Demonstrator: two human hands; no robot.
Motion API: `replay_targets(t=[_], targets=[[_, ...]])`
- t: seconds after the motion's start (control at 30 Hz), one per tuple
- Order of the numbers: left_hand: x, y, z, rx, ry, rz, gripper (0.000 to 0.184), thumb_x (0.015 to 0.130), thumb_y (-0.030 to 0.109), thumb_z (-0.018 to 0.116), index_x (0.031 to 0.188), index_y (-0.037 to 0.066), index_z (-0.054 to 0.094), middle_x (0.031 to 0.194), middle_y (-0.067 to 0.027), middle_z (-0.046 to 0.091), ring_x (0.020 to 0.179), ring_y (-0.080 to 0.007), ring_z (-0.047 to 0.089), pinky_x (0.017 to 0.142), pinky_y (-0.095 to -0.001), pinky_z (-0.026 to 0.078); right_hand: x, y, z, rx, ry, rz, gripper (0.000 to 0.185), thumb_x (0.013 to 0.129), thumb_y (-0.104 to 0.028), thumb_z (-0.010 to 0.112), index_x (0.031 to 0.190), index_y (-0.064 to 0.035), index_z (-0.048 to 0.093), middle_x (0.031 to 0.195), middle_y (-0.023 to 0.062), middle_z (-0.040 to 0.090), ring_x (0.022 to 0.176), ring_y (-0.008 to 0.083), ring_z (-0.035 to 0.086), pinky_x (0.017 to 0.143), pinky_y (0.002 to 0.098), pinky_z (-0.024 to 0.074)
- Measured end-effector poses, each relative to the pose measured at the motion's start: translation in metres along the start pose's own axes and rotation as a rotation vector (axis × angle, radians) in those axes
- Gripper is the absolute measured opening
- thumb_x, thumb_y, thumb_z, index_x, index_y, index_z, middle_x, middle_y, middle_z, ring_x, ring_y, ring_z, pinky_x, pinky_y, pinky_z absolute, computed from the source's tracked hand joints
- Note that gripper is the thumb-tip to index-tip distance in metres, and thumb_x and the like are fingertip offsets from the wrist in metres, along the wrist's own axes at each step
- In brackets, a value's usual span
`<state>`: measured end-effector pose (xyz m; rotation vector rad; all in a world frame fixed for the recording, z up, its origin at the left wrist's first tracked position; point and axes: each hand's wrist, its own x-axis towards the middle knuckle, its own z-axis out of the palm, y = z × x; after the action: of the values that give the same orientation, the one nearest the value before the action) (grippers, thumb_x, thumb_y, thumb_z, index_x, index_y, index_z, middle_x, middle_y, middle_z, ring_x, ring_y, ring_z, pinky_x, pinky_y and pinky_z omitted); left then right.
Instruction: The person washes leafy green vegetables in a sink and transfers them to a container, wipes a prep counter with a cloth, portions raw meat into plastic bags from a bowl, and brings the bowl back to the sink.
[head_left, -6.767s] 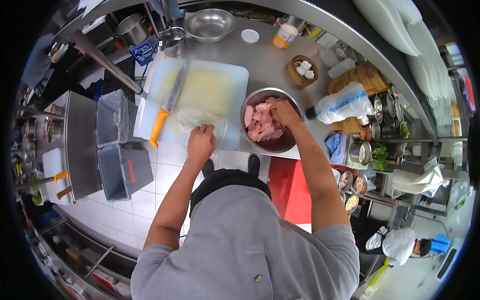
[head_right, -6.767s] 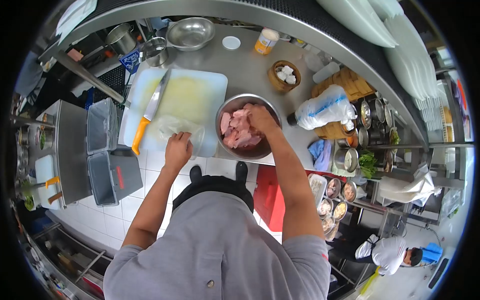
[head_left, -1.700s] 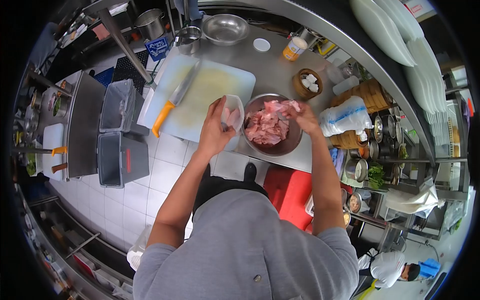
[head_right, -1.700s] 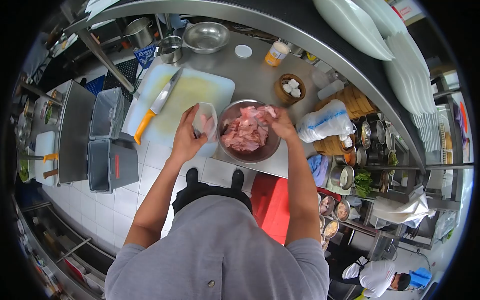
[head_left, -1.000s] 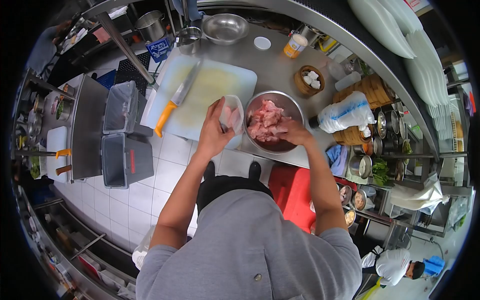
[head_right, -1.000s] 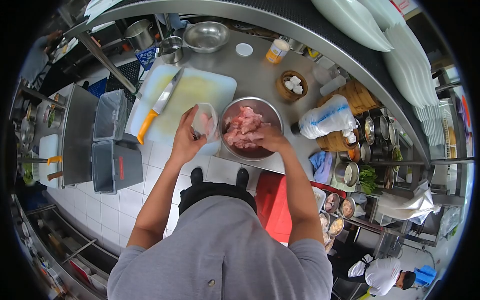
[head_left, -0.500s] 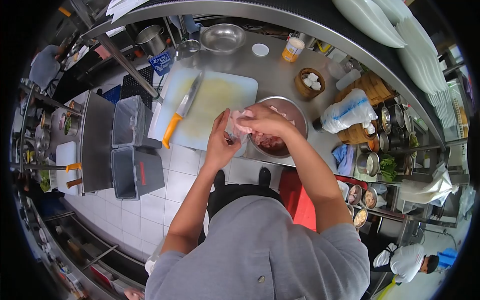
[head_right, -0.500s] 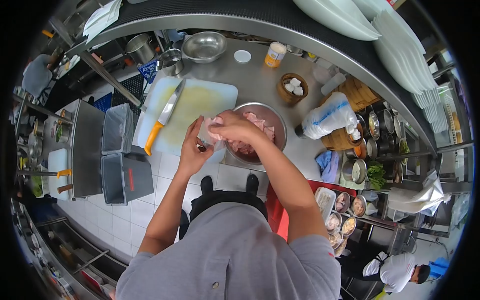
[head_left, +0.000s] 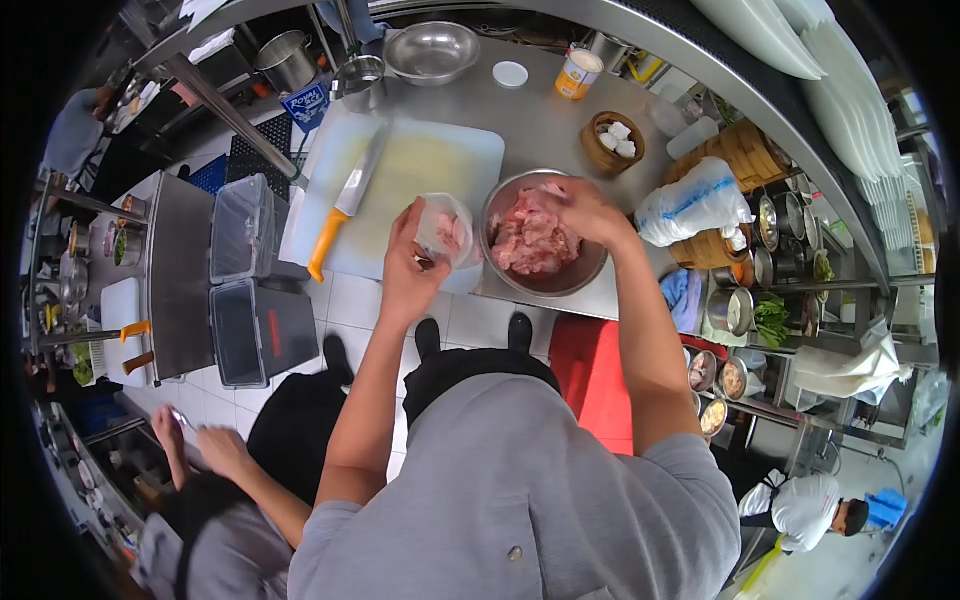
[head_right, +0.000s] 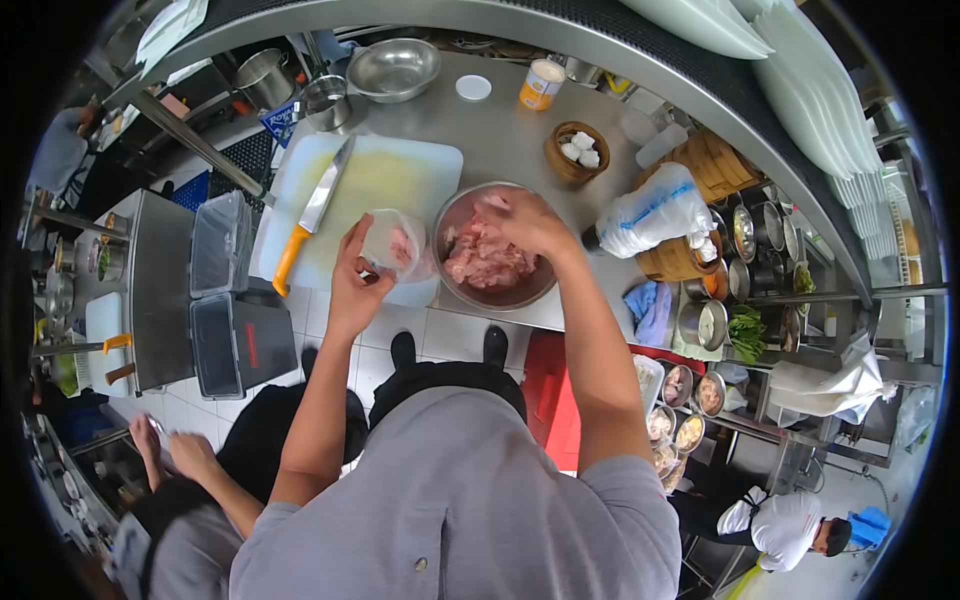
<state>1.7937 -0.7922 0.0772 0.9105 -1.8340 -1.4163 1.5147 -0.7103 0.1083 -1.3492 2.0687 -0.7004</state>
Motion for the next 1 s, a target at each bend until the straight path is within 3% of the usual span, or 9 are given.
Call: replay_targets(t=[0.17, 0.33, 0.5, 0.63, 0.7, 0.73, 0.8, 0.93, 1.0], targets=[[0.003, -0.002, 0.002, 0.017, -0.014, -0.02, 0.085, 0.068, -0.004, 0.065, 0.149, 0.002, 0.039, 0.144, -0.0149, 0.042, 0.072, -0.0132, 0.055, 0.064, -0.0239, 0.051, -0.021, 0.089, 0.036, -0.266, -0.16, -0.017, 0.045, 0.087, -0.035, 0.067, 0.123, -0.0084, 0.063, 0.12, 0.0214, 0.064, 0.113, 0.0372, 0.06, 0.094, 0.0428, 0.0481], [0.005, 0.004, 0.003, 0.068, -0.068, -0.013, 0.086, 0.069, -0.005, 0.064, 0.15, 0.005, 0.037, 0.146, -0.0142, 0.04, 0.074, -0.0136, 0.056, 0.065, -0.0239, 0.052, -0.037, 0.069, 0.044, -0.195, -0.106, -0.063, 0.039, 0.084, -0.03, 0.068, 0.118, -0.0122, 0.065, 0.112, 0.0187, 0.067, 0.108, 0.0401, 0.061, 0.093, 0.0461, 0.0488], [-0.004, 0.013, 0.009, 0.042, -0.129, -0.073, 0.086, 0.07, -0.005, 0.064, 0.151, 0.007, 0.037, 0.147, -0.0133, 0.038, 0.077, -0.0137, 0.057, 0.067, -0.0243, 0.052, -0.029, 0.049, 0.058, -0.48, -0.006, 0.049, 0.039, 0.082, -0.027, 0.071, 0.12, -0.0221, 0.064, 0.105, 0.013, 0.07, 0.103, 0.035, 0.065, 0.089, 0.049, 0.0514], [-0.005, 0.004, 0.01, 0.003, -0.117, -0.029, 0.086, 0.07, -0.005, 0.062, 0.152, 0.008, 0.036, 0.148, -0.0127, 0.038, 0.076, -0.0135, 0.057, 0.068, -0.0251, 0.052, -0.015, 0.051, 0.065, -0.521, -0.078, -0.004, 0.042, 0.081, -0.024, 0.071, 0.123, -0.0243, 0.063, 0.109, 0.0119, 0.068, 0.104, 0.0333, 0.065, 0.089, 0.0491, 0.052], [-0.004, 0.003, 0.007, 0.03, -0.092, -0.017, 0.087, 0.07, -0.005, 0.062, 0.152, 0.009, 0.036, 0.148, -0.0126, 0.038, 0.075, -0.0134, 0.056, 0.068, -0.0252, 0.052, -0.022, 0.037, 0.065, -0.352, -0.044, -0.145, 0.035, 0.08, -0.02, 0.068, 0.116, -0.0216, 0.067, 0.107, 0.0124, 0.068, 0.101, 0.0311, 0.066, 0.084, 0.0456, 0.053], [-0.005, 0.003, 0.005, 0.034, -0.097, -0.03, 0.087, 0.07, -0.005, 0.062, 0.152, 0.009, 0.035, 0.148, -0.0126, 0.038, 0.074, -0.0133, 0.056, 0.068, -0.0252, 0.052, -0.02, 0.033, 0.071, -0.357, -0.053, -0.153, 0.035, 0.08, -0.02, 0.068, 0.116, -0.0216, 0.067, 0.107, 0.0124, 0.068, 0.101, 0.0311, 0.066, 0.084, 0.0456, 0.053], [-0.006, 0.002, 0.004, 0.032, -0.104, -0.045, 0.088, 0.07, -0.004, 0.062, 0.153, 0.01, 0.035, 0.148, -0.0126, 0.038, 0.073, -0.0133, 0.055, 0.067, -0.0252, 0.051, -0.019, 0.03, 0.085, -0.51, -0.088, -0.419, 0.03, 0.078, -0.019, 0.07, 0.107, -0.0204, 0.07, 0.106, 0.0113, 0.067, 0.1, 0.0295, 0.066, 0.082, 0.0442, 0.053], [-0.004, -0.001, 0.002, 0.028, -0.093, -0.012, 0.089, 0.07, -0.006, 0.062, 0.153, 0.011, 0.035, 0.149, -0.0129, 0.038, 0.07, -0.0113, 0.052, 0.065, -0.0235, 0.05, 0.002, 0.048, 0.081, -0.493, -0.117, -0.422, 0.031, 0.076, -0.02, 0.074, 0.107, -0.0187, 0.072, 0.107, 0.0117, 0.069, 0.099, 0.0295, 0.067, 0.084, 0.0407, 0.0533], [-0.006, -0.003, -0.002, 0.024, -0.077, 0.002, 0.089, 0.07, -0.008, 0.061, 0.153, 0.012, 0.035, 0.15, -0.013, 0.037, 0.069, -0.0095, 0.05, 0.065, -0.0222, 0.05, 0.011, 0.079, 0.072, -0.038, -0.092, -0.361, 0.042, 0.075, -0.014, 0.076, 0.117, -0.0119, 0.07, 0.11, 0.0067, 0.072, 0.098, 0.0261, 0.069, 0.089, 0.0349, 0.0541]])
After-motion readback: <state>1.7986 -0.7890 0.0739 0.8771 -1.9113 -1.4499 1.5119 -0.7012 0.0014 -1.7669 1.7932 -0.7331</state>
